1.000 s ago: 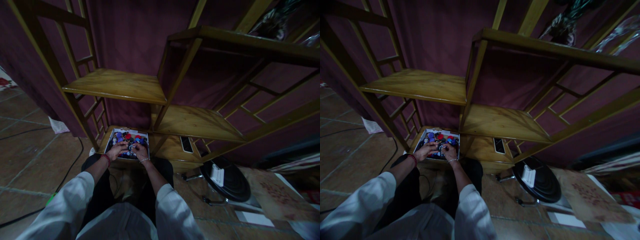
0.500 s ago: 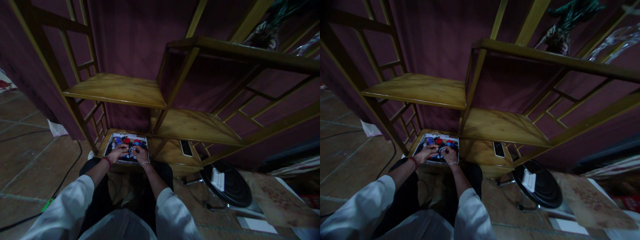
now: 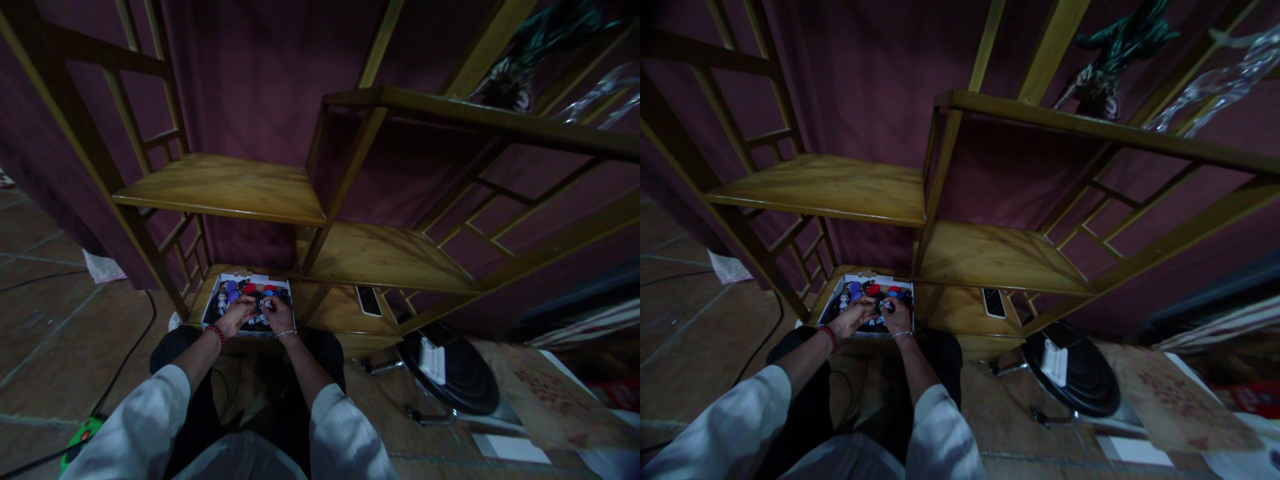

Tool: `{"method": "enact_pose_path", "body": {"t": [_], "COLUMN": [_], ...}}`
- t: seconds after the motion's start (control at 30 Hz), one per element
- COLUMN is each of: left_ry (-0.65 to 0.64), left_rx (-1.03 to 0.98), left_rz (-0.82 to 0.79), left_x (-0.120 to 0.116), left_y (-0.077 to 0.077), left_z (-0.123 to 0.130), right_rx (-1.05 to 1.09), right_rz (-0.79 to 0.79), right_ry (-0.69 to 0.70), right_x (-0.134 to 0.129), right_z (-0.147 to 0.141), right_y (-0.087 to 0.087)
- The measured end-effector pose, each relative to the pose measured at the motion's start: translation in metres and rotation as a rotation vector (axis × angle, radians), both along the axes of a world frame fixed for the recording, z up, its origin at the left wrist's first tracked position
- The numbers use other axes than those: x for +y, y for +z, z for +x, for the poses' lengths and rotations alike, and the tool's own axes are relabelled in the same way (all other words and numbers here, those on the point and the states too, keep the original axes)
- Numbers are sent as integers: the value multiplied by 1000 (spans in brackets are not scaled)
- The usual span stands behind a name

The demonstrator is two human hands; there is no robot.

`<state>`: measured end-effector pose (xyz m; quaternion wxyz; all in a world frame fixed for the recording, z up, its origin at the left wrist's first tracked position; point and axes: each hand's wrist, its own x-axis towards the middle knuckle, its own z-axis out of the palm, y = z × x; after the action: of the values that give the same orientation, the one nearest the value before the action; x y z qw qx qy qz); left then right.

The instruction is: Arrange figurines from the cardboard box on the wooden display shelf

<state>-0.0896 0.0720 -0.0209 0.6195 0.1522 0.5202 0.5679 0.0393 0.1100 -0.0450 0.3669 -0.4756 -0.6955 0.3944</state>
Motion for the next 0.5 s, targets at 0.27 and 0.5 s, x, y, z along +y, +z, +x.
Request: {"method": "enact_pose_path", "body": {"t": [0.27, 0.5], "left_ry": [0, 6], "left_rx": [-62, -77], "left_rz": [7, -6], "left_x": [0, 0], "left_y": [-4, -7], "left_z": [-5, -7], "right_rx": [-69, -114], "right_rz": [104, 135], "right_ry": [-27, -25], "right_x": [1, 1], "right_z": [-4, -7], "right_y": [-2, -2]}}
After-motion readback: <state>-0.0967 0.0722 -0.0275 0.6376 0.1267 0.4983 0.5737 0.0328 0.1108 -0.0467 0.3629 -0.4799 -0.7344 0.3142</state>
